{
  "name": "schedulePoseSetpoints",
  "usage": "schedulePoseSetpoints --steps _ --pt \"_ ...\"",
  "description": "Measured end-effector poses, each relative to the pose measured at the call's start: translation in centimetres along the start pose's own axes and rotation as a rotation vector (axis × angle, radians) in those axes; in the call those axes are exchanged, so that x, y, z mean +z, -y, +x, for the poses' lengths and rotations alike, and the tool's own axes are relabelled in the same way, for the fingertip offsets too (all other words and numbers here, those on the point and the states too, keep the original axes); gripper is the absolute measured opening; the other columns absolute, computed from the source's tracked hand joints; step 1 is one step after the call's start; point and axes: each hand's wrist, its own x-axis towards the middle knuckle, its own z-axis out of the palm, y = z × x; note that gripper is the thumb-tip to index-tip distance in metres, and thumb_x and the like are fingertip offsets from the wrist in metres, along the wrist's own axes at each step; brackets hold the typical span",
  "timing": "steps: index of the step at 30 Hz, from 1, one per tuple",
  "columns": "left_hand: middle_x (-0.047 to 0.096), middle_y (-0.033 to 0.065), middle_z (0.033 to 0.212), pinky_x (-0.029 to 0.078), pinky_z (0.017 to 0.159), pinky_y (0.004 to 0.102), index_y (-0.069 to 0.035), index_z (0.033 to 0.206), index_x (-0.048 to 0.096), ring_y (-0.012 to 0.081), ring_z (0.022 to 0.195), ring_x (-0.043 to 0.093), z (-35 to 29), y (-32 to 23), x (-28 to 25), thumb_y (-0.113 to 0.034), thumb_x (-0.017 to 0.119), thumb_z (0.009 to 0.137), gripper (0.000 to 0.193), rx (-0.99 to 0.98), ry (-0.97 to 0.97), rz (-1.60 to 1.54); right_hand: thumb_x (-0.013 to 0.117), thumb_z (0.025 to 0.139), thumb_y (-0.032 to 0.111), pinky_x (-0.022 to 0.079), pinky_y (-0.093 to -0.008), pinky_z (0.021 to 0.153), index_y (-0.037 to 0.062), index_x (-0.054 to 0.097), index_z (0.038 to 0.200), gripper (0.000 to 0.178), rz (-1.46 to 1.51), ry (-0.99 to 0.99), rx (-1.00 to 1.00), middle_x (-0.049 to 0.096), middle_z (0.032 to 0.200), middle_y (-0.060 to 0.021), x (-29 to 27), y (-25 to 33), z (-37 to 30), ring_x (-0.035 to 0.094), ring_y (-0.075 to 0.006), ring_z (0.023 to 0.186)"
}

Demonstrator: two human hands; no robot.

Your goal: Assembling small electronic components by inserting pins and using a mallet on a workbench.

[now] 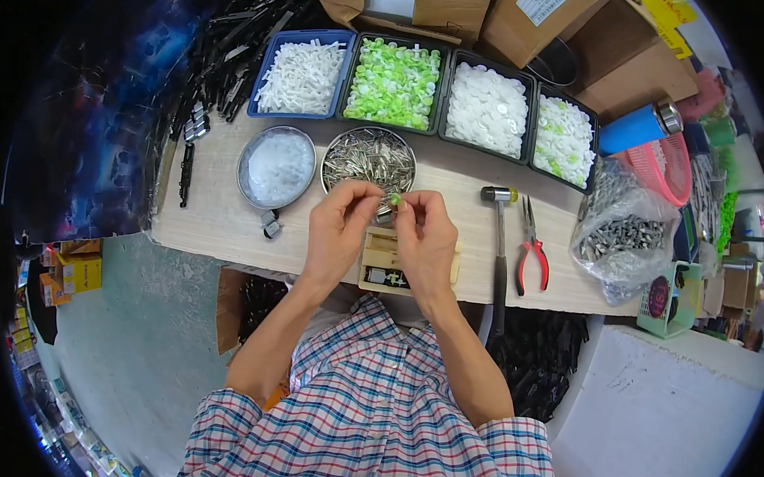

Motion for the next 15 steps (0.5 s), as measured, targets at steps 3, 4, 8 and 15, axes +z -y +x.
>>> schedulePoseSetpoints --steps 3,4,8,15 --pt "0.069 0.0043 0.097 0.053 0.08 0.0252 0.002 0.109 0.066 0.0096 0.09 0.065 -1.8 -1.3 0.4 0.0 0.063 0.098 0.012 -0.304 0.05 -0.489 0.057 0.103 0.004 0.053 -0.0234 0.079 -0.0024 0.059 0.107 0.007 0.086 0.011 0.031 0.067 0.095 -0.0052 -0.4 0.8 -1.5 0.065 -0.01 0.085" --pt "0.069 0.0041 0.098 0.053 0.083 0.0247 0.003 0.109 0.065 0.0095 0.091 0.065 -2.3 -1.8 0.4 0.0 0.063 0.098 0.012 -0.343 0.036 -0.55 0.058 0.102 0.004 0.052 -0.0224 0.075 -0.0025 0.059 0.107 0.008 0.104 -0.006 0.023 0.067 0.094 -0.0051 -0.6 0.5 -1.8 0.063 -0.0087 0.083" --pt "0.068 0.0046 0.101 0.053 0.085 0.0245 0.002 0.11 0.062 0.0094 0.092 0.065 -3.7 -2.6 0.7 0.002 0.064 0.097 0.013 -0.383 0.013 -0.57 0.059 0.101 0.003 0.052 -0.0218 0.072 -0.0027 0.059 0.106 0.008 0.065 -0.02 -0.035 0.067 0.093 -0.0051 -1.0 0.7 -3.2 0.062 -0.0075 0.082" --pt "0.066 0.005 0.103 0.054 0.087 0.0253 0.001 0.111 0.059 0.0102 0.095 0.065 -4.7 -2.5 1.1 0.003 0.067 0.094 0.018 -0.371 -0.003 -0.551 0.06 0.101 0.002 0.053 -0.0226 0.074 -0.0027 0.06 0.108 0.009 0.097 -0.045 -0.012 0.067 0.096 -0.0067 -1.2 0.3 -4.5 0.064 -0.0092 0.085"
